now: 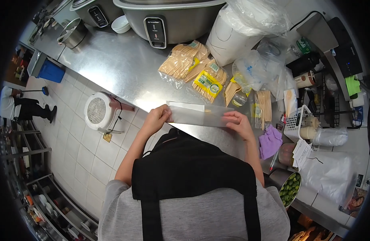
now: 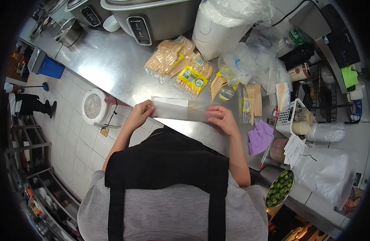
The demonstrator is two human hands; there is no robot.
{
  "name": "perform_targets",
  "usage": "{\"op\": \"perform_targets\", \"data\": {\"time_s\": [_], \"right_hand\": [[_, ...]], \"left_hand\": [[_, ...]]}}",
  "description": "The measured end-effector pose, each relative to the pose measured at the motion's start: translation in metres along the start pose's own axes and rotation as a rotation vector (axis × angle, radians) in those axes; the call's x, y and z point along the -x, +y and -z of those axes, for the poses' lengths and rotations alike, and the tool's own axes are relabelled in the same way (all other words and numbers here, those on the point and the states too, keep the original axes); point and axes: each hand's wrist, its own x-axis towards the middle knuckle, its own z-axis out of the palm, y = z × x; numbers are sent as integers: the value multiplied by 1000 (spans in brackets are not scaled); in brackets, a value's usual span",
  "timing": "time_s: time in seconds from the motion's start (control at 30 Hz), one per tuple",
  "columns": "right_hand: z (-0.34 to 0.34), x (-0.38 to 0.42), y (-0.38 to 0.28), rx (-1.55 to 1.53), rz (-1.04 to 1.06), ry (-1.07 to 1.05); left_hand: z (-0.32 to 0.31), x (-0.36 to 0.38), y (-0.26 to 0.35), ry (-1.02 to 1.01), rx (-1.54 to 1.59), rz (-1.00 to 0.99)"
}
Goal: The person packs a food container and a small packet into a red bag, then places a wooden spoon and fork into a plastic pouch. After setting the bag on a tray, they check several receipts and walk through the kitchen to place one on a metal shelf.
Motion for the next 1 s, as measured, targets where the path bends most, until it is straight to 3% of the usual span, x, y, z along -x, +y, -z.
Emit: {"op": "perform_targets", "data": {"time_s": [0.07,0.23,0.33,0.4,0.53,0.6,0.67,0.7,0.77,0.9,0.97,1.0], "right_hand": [[0,-3,10,324,49,21],[-2,-16,31,89,-7,200],[-2,-24,38,131,-5,292],[-1,-27,39,190,-13,316],[2,-32,43,310,-30,349],[2,-33,43,300,-36,336],[1,-33,38,262,-28,341],[0,-34,38,262,-24,337],[2,-33,38,330,4,369],[2,-26,29,447,-38,464],[-18,-19,5,769,249,739],[-30,-18,-6,862,412,649]], "left_hand": [[2,2,8,15,-6,23],[-2,2,3,49,127,52],[-2,2,7,97,-34,68],[-3,0,10,188,-302,68],[-5,2,26,395,-340,26],[-19,6,35,353,-457,-498],[-45,2,28,42,-558,-710],[-55,-2,26,46,-561,-709],[-68,-9,24,82,-989,-657],[-68,-24,21,41,-1161,-719],[-66,-27,23,19,-1161,-709],[-65,-28,24,-11,-1159,-691]]}}
